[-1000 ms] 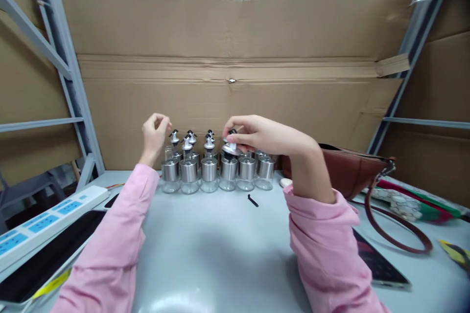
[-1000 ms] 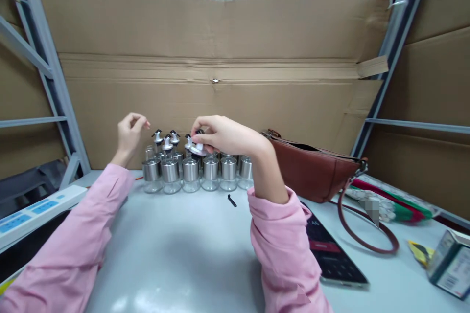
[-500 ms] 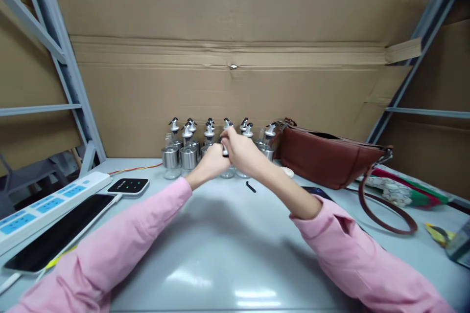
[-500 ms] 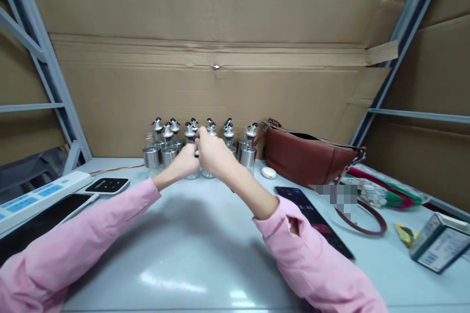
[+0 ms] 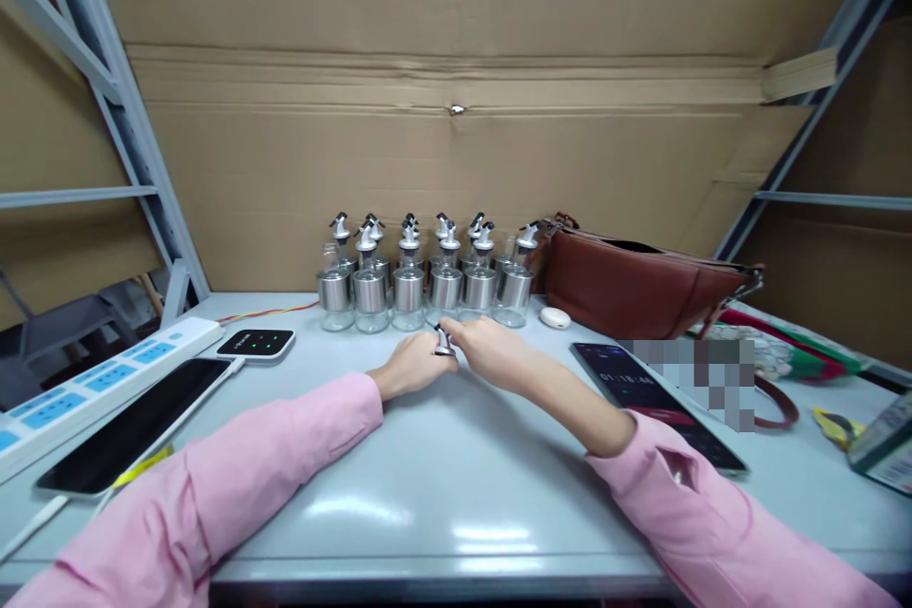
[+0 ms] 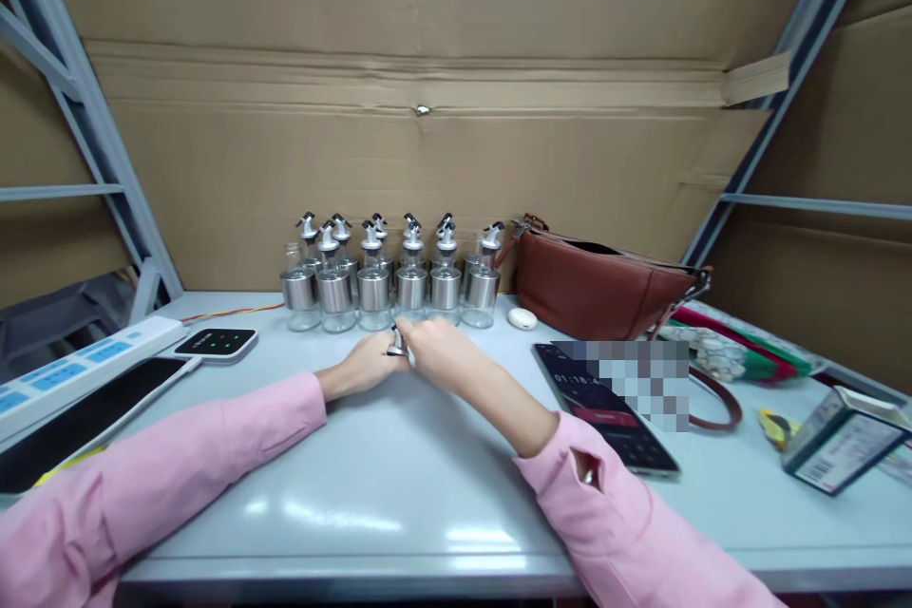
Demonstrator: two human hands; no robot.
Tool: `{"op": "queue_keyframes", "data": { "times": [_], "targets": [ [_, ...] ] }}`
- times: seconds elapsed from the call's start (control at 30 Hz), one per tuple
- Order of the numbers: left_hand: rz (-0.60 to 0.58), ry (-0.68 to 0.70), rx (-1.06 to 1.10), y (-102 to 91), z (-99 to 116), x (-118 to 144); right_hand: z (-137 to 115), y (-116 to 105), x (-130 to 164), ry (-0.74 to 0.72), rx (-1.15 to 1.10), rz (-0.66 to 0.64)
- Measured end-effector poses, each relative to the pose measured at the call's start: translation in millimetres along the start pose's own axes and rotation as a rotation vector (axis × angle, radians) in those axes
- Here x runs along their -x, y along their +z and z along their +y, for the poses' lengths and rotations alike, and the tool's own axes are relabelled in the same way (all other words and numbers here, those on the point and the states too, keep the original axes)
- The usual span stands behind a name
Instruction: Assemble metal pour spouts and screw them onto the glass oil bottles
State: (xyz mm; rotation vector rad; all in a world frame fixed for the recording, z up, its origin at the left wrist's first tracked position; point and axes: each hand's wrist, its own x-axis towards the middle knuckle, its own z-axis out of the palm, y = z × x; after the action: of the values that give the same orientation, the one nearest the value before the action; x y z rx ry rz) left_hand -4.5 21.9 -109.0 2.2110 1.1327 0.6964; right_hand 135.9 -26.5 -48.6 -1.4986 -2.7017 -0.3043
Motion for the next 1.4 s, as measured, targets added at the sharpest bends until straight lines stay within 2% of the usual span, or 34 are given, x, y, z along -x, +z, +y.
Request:
{"op": "queue_keyframes", "data": {
  "times": [0.17, 0.33, 0.57, 0.87, 1.03, 1.2, 1.4],
  "targets": [
    [-0.009, 0.015, -0.092, -1.3, 2, 2, -1, 1, 2, 0.003, 0.028, 0.031],
    [-0.037, 0.104, -0.397, -0.4, 6, 6, 2, 6, 1, -0.013, 0.087, 0.095],
    [-0.019, 0.092, -0.583, 1.0, 12, 10, 0, 11, 0, 0.041, 0.094, 0.091],
    [-0.033, 0.113, -0.571, 3.7, 9, 9, -7, 19, -1, -0.001, 0.030, 0.034],
    [-0.029, 0.106, -0.567, 3.6, 9, 9, -14, 25, 1, 0.114, 0.083, 0.004],
    [-0.053, 0.169, -0.525, 2.0, 11, 10, -20, 24, 3, 0.210, 0.045, -0.035],
    [-0.053, 0.160, -0.475, 3.8, 8, 8, -15, 22, 4, 0.124, 0.045, -0.059]
  ]
}}
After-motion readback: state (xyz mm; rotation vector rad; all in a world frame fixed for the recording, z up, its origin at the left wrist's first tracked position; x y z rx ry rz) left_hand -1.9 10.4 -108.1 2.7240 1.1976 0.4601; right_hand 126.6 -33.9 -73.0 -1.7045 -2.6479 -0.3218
